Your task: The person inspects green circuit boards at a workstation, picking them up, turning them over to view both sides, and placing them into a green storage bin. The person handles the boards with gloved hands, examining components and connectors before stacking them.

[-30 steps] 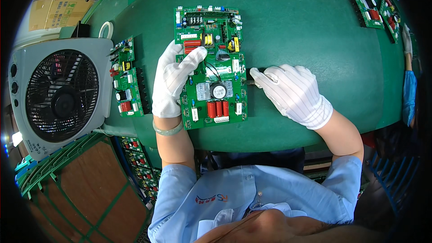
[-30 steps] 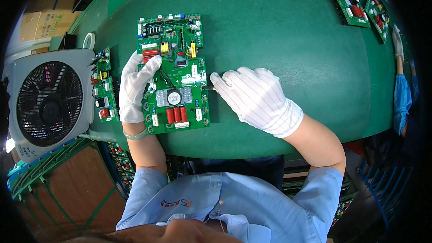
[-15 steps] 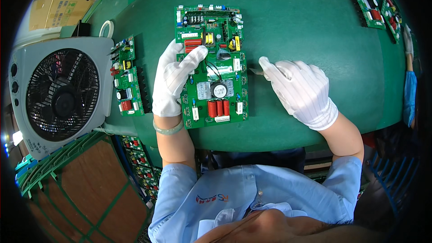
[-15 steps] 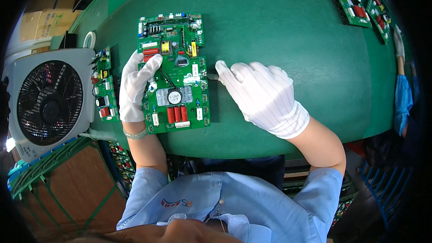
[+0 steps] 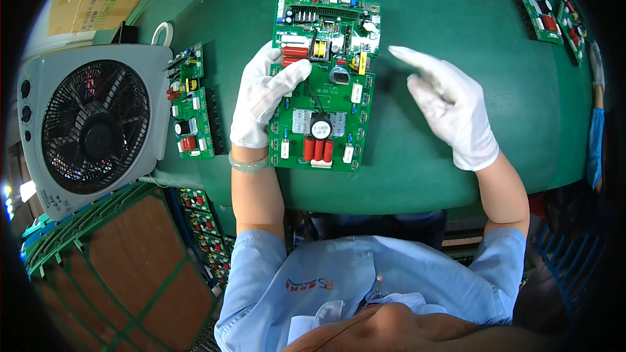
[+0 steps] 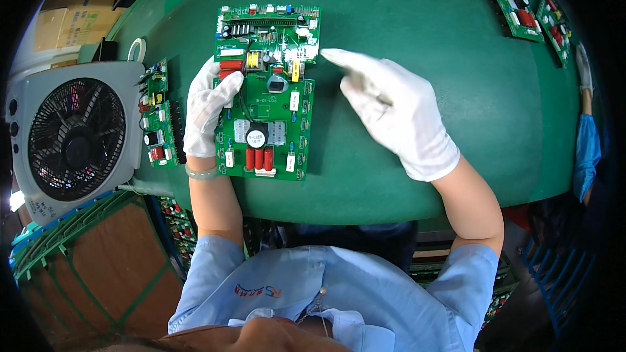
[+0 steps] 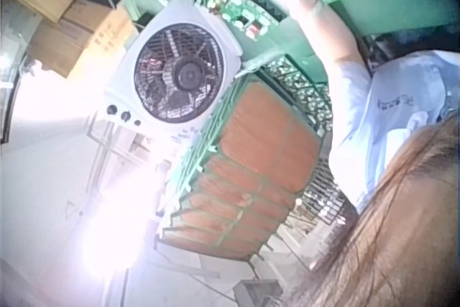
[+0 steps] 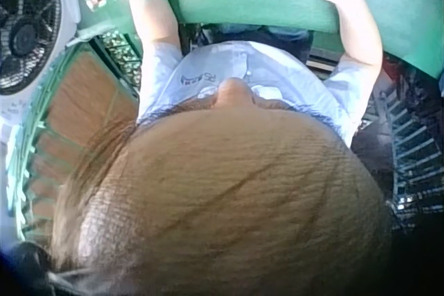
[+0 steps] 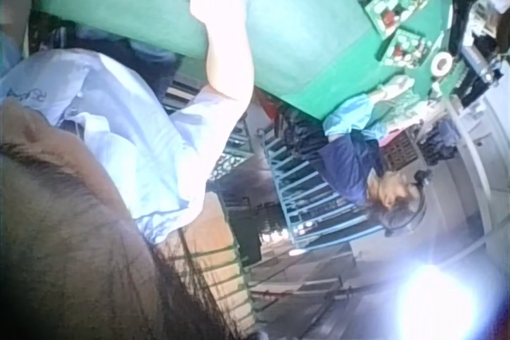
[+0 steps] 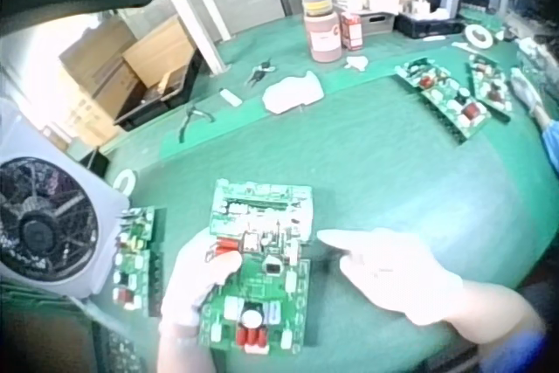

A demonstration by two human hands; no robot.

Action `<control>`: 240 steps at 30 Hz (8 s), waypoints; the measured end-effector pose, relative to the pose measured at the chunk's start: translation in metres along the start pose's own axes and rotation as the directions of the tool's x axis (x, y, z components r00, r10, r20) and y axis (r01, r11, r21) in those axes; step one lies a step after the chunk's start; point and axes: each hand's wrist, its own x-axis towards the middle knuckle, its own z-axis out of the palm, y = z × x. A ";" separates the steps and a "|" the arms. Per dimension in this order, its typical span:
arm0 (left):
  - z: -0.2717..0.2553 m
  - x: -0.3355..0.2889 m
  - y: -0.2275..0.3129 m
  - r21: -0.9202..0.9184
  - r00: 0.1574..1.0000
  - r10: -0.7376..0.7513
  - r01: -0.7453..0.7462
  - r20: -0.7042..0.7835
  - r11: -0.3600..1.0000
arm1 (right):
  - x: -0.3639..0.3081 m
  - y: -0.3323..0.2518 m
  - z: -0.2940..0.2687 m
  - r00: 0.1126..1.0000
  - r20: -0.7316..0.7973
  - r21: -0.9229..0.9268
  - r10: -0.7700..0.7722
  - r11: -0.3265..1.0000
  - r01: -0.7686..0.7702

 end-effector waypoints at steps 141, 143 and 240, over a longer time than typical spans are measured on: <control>-0.109 -0.080 0.023 0.554 0.833 0.021 0.348 -0.552 0.756 | 0.015 0.025 -0.020 0.974 0.160 0.470 0.160 0.855 -0.218; -0.124 -0.067 0.001 0.643 0.830 0.038 0.401 -0.556 0.653 | 0.015 0.024 -0.018 0.974 0.171 0.472 0.148 0.855 -0.213; -0.129 -0.470 -0.343 0.376 0.429 0.038 0.744 -0.903 0.552 | 0.021 0.053 0.000 0.988 -0.108 0.312 0.113 0.947 -0.074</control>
